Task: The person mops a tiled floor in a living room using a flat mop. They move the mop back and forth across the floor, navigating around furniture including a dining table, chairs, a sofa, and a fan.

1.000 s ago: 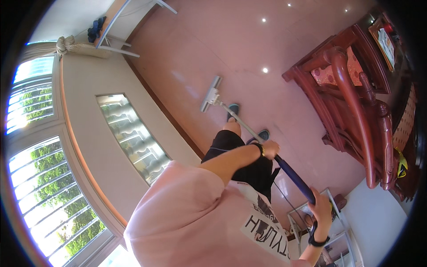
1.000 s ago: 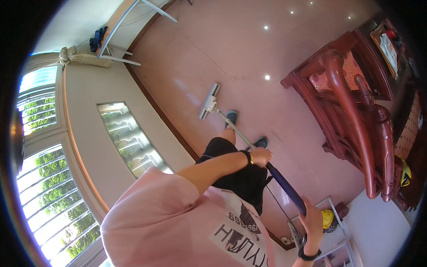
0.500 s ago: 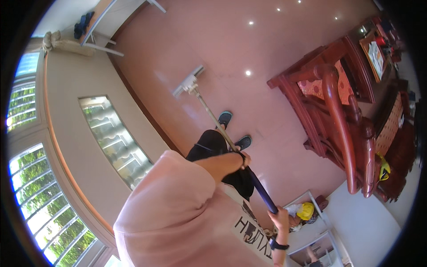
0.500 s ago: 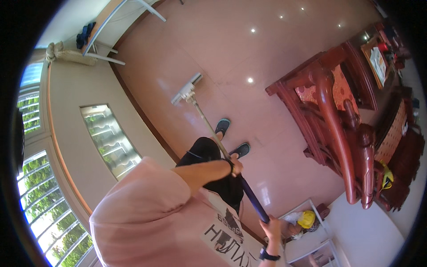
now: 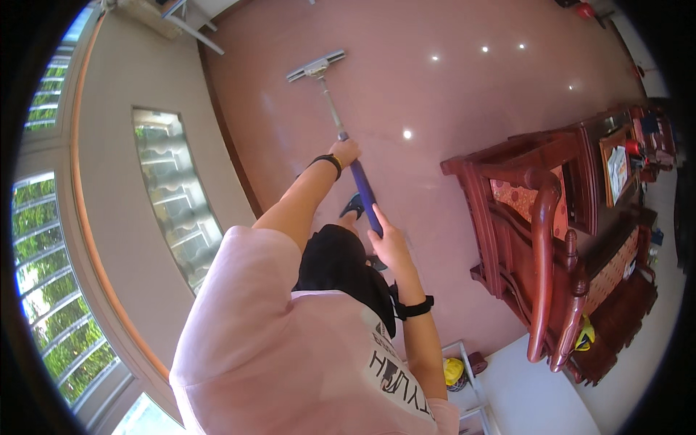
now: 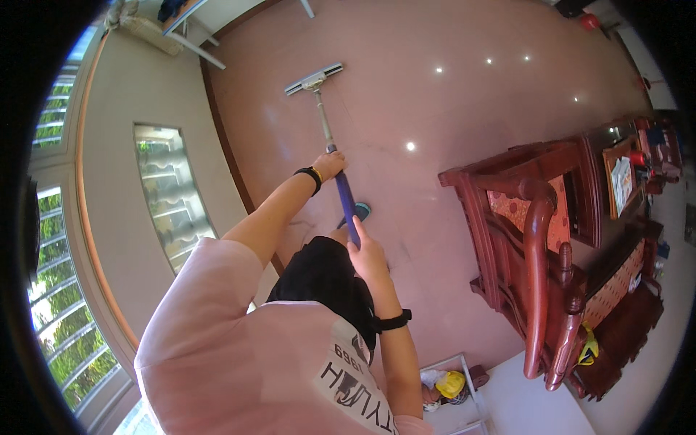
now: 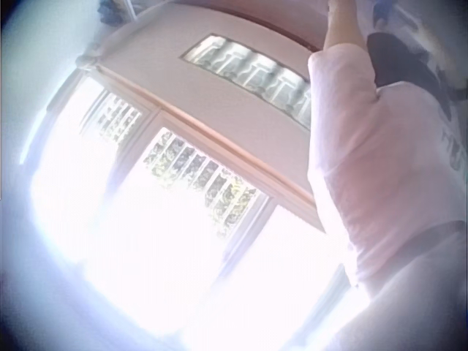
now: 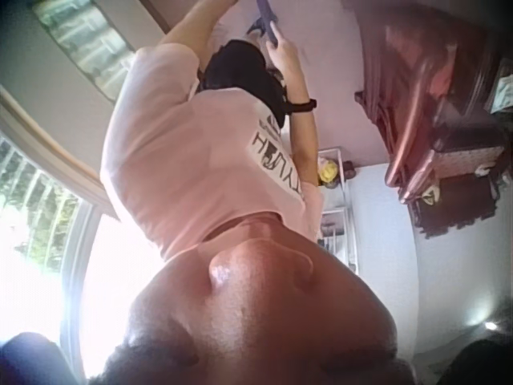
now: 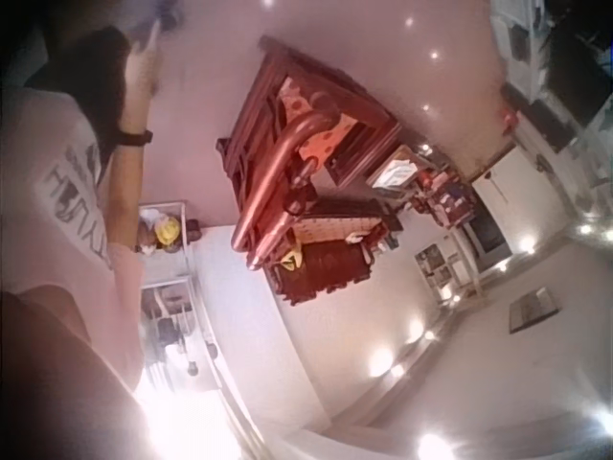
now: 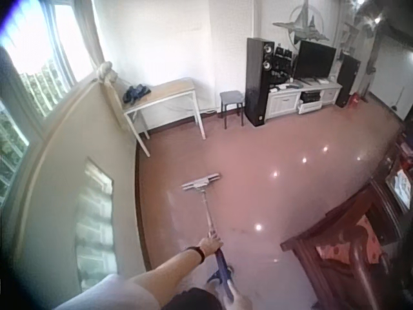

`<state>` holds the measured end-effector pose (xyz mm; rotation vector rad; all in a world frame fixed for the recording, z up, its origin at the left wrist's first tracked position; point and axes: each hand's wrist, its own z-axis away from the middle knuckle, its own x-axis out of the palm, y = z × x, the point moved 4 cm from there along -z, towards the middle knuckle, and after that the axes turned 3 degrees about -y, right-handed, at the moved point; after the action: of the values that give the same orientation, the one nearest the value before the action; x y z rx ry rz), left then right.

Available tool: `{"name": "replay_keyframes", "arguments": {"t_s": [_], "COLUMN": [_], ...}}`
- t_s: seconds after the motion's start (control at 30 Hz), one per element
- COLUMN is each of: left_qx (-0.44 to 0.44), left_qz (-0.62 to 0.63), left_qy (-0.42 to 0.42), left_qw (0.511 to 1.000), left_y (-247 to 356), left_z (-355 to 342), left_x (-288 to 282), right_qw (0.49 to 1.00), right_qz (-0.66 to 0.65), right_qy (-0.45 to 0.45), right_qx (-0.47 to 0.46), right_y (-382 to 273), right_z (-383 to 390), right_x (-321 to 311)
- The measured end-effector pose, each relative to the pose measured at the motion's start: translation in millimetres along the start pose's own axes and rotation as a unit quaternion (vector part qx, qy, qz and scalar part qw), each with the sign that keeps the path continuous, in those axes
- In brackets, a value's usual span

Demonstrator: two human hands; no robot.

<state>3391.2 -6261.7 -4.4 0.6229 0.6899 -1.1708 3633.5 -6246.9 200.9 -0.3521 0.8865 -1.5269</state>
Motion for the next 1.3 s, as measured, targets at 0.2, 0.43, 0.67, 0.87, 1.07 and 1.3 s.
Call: {"name": "replay_keyframes", "arguments": {"t_s": [0.2,0.43,0.67,0.87,1.07,1.3], "left_qx": [-0.153,-0.116,0.16,0.544,0.594,0.572], "left_qz": [0.127,0.133,-0.073,0.001,0.029,0.054], "left_qy": [0.066,0.055,-0.011,-0.11,-0.335,-0.207], "left_qw": [0.978,0.983,0.984,0.832,0.731,0.792], "left_y": [60.8,163.1,387.1,653.4,808.7,781.1], "left_z": [23.9,19.7,35.8,135.5,256.3,287.1], "left_x": [10.4,36.9,70.3,156.5,151.4,98.4], "right_qw": [0.982,0.986,0.99,0.977,0.968,0.961], "right_qz": [0.172,0.153,0.126,0.001,-0.001,-0.136], "right_qy": [0.058,0.051,0.06,0.071,0.174,0.085], "right_qx": [-0.056,-0.041,0.028,0.199,0.179,0.225], "right_y": [45.4,111.7,261.2,367.9,341.9,307.6], "right_z": [21.3,111.0,301.6,546.3,730.1,724.4], "right_x": [-10.6,-60.1,-82.6,-81.9,-82.6,-96.5]}}
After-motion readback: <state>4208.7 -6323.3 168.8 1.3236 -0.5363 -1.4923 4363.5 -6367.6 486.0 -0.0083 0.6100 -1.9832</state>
